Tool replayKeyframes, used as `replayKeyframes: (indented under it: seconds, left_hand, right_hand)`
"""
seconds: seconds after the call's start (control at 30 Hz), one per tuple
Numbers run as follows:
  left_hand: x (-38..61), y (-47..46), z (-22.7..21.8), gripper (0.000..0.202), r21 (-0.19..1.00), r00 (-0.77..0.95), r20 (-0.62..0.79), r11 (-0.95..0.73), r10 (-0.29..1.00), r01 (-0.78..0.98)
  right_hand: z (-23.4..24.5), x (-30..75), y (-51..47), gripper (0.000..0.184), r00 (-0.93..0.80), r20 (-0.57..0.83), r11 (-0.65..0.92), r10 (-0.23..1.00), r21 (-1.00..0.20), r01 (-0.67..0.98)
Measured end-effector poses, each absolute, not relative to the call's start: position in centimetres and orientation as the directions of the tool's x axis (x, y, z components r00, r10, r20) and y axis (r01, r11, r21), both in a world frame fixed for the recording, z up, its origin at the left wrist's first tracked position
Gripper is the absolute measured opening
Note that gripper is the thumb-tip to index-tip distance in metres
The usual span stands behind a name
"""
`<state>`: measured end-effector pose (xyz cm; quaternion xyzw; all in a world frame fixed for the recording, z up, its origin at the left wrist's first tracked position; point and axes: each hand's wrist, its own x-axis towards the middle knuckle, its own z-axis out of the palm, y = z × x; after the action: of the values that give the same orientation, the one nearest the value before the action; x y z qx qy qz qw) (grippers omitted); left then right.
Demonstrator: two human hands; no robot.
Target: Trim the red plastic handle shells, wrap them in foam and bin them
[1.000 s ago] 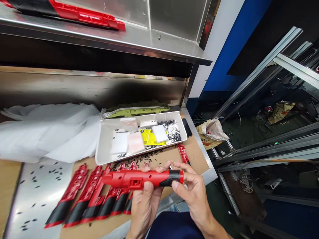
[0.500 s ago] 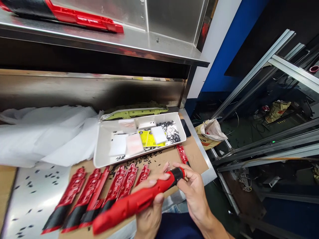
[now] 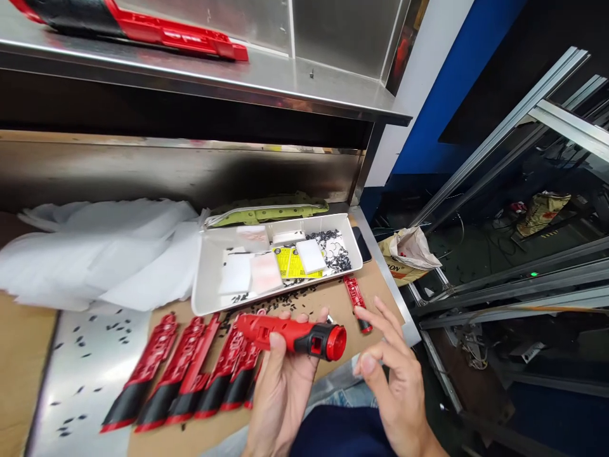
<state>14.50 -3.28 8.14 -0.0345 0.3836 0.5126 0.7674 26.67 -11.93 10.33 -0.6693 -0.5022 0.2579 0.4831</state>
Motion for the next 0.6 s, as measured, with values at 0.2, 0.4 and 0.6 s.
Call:
replayKeyframes:
  seconds: [0.2, 0.4, 0.6]
  left_hand:
    - [14.6, -3.6, 7.7, 0.056, 0.32, 0.221, -0.625, 0.504, 0.748, -0.802]
    - [14.8, -3.5, 7.4, 0.053, 0.369, 0.206, -0.599, 0.495, 0.774, -0.786]
    - [14.5, -3.3, 7.8, 0.008, 0.325, 0.276, -0.611, 0.553, 0.742, -0.768]
  right_hand:
    - [10.2, 24.9, -11.4, 0.044, 0.246, 0.144, 0.01, 0.959, -0.879, 0.476]
    - [8.8, 25.5, -10.6, 0.052, 0.11, 0.221, 0.112, 0.969, -0.793, 0.599]
    - [8.9, 27.9, -9.9, 0.036, -0.189, 0.464, 0.373, 0.866, -0.346, 0.861]
